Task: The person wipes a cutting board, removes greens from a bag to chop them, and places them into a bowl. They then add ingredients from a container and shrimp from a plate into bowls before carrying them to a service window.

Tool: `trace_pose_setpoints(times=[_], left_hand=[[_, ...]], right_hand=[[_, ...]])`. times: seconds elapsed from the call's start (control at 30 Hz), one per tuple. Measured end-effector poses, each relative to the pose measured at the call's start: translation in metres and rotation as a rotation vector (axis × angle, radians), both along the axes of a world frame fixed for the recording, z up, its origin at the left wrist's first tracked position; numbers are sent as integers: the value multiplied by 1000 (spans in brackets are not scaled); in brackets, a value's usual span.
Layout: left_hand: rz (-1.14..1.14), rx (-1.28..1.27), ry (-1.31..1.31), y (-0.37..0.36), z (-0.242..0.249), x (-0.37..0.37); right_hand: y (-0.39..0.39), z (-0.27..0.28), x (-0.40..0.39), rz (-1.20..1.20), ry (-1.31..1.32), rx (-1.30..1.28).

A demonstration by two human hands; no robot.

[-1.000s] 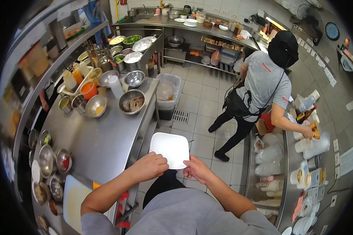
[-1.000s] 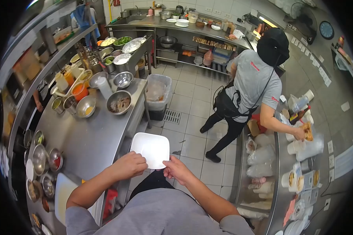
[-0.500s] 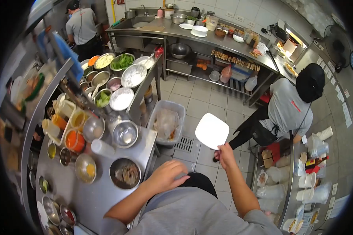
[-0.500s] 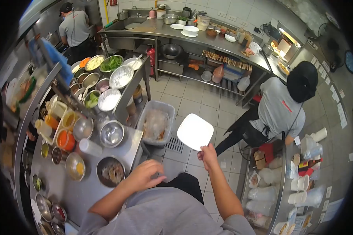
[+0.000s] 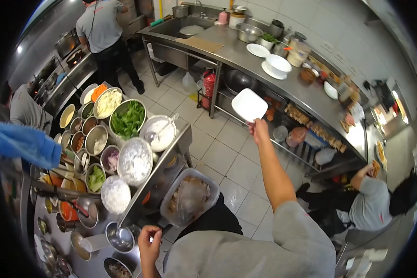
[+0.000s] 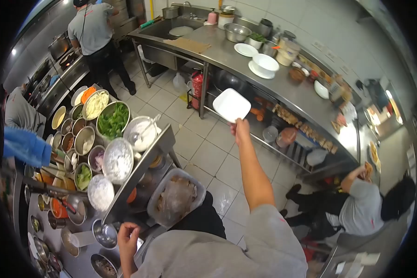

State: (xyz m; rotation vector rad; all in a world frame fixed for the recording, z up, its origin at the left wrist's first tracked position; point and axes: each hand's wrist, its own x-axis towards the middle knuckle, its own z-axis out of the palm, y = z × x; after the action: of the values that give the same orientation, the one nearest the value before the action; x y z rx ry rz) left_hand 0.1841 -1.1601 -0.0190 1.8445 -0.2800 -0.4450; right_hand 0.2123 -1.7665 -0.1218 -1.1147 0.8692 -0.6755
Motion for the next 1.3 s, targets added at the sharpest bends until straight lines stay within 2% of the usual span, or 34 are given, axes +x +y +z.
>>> trace_pose_setpoints(times=[0.1, 0.17, 0.2, 0.27, 0.43, 0.53, 0.57, 0.6, 0.63, 0.67, 0.7, 0.73, 0.77, 0.83, 0.87, 0.9, 0.93, 0.97, 1.0, 1.03, 1.07, 1.1, 1.13, 1.17, 1.2, 1.27, 1.3], left_hand=[[72, 192, 9, -44, -11, -4], [-81, 376, -176, -43, -40, -15], [-69, 400, -161, -50, -36, -20], [93, 601, 288, -60, -19, -39], [293, 774, 386, 8, -92, -147], [411, 766, 842, 69, -128, -235], [506, 739, 976, 76, -134, -272], [679, 673, 1060, 66, -121, -294], [747, 538, 1036, 63, -108, -313], [744, 575, 1029, 59, -101, -322], [754, 612, 914, 60, -103, -340], [879, 612, 948, 61, -111, -356], [976, 496, 823, 55, -118, -370], [1108, 435, 810, 21, -99, -365], [1187, 365, 820, 13, -103, -373], [1214, 329, 844, 4, -107, -384], [1231, 292, 866, -3, -111, -396], [1278, 267, 861, -12, -118, -415], [1256, 222, 890, -17, -128, -438], [1232, 179, 913, -19, -139, -465], [1227, 150, 920, -19, -157, -496], [1217, 123, 924, -20, -173, -528], [1250, 96, 939, -20, -182, -555], [1275, 72, 956, -20, -192, -580], [1318, 4, 958, -19, -203, -610], [1355, -74, 946, -3, -220, -663], [1426, -75, 971, 1, -226, -689]], right_hand=[[-107, 14, 97, -7, 8, -8], [-167, 23, 146, 37, 5, -48], [-199, 21, 168, 57, 33, -59], [-244, 21, 204, 48, 44, -55], [-333, 12, 270, 85, 135, 19], [-385, -33, 291, 126, 26, 35], [-425, -64, 301, 234, -8, 54], [-452, -80, 307, 469, -173, 263], [-471, -96, 307, 644, -308, 266], [-509, -125, 315, 774, -285, 235], [-470, -102, 307, 598, -192, 151], [-422, -82, 302, 438, -29, 11], [-379, -72, 286, 434, -47, -49], [-282, -72, 250, 388, -180, -2], [-243, -83, 219, 560, -64, -10], [-197, -99, 190, 726, 43, -2], [-182, -178, 170, 872, 63, 141], [-125, -227, 118, 658, 189, 354], [-64, -267, 74, 668, 610, 253], [-25, -321, 19, 1038, 625, 310], [63, -286, -12, 1514, 1026, -75], [140, -270, -57, 1621, 1030, -126], [210, -246, -91, 1821, 971, -207], [274, -239, -123, 1983, 883, -112], [331, -232, -151, 2275, 609, -275], [429, -181, -194, 2591, 39, -657], [473, -139, -211, 2678, 122, -669]])
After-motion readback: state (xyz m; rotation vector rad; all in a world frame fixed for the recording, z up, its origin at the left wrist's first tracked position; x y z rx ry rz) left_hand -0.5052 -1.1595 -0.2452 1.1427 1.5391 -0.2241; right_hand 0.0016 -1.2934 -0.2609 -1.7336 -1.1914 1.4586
